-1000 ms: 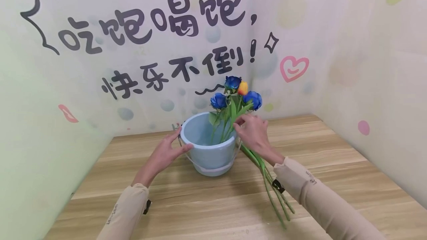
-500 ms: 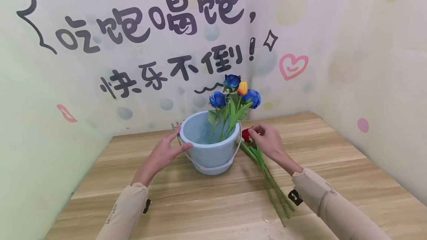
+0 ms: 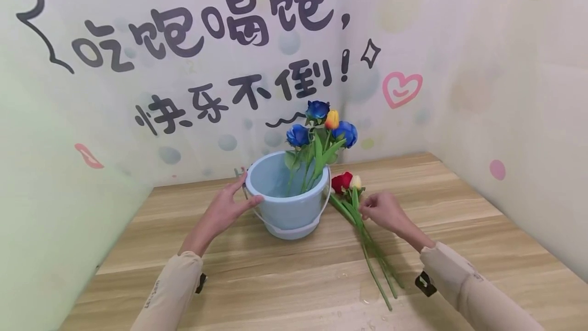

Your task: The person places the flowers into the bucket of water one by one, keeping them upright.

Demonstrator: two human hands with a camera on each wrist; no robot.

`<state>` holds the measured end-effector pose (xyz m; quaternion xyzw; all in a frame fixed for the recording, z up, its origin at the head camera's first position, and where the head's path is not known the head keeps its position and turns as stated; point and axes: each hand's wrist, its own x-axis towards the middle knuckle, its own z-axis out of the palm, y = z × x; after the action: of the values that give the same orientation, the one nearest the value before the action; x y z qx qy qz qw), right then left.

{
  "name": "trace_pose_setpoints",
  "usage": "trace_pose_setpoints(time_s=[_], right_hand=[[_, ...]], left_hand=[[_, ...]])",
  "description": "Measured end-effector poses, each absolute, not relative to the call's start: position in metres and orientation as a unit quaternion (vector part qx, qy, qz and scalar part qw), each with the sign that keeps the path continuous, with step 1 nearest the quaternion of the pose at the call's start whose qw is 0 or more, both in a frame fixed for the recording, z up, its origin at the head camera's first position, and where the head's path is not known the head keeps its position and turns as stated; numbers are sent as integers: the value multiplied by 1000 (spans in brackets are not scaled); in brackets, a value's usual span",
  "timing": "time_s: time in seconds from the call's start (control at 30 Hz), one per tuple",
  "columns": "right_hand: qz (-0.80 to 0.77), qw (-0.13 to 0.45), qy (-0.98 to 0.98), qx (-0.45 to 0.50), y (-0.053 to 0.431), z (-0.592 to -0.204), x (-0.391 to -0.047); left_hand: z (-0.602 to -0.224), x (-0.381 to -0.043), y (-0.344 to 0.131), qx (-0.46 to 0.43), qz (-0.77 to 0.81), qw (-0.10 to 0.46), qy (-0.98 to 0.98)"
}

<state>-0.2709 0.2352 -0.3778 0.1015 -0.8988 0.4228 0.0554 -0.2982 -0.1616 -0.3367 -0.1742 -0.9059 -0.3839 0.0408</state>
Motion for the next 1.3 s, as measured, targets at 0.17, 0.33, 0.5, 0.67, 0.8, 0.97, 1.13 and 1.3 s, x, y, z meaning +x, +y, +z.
trace_pose_setpoints(time_s=[0.17, 0.33, 0.5, 0.67, 0.8, 0.97, 1.13, 1.3], right_hand=[[427, 20, -895, 127, 243, -386, -262], [430, -12, -896, 115, 247, -389, -253], [429, -25, -895, 117, 247, -391, -247], [421, -33, -901, 104, 245, -393, -243], [415, -39, -903, 104, 243, -392, -242], [403, -44, -908, 104, 239, -390, -240], [394, -43, -913, 99, 233, -391, -242], [389, -34, -916, 88, 229, -397, -244]], left_hand=[[-335, -298, -160, -173, -387, 43, -905], [-333, -300, -160, -178, -383, 51, -905], [-333, -301, -160, -177, -383, 46, -906], [-333, -301, -160, -177, -386, 47, -904], [-333, -300, -160, -177, -386, 52, -904], [-334, -300, -161, -176, -387, 52, -904], [-335, -300, -162, -174, -387, 50, -904], [-336, -299, -162, -172, -391, 49, -903]])
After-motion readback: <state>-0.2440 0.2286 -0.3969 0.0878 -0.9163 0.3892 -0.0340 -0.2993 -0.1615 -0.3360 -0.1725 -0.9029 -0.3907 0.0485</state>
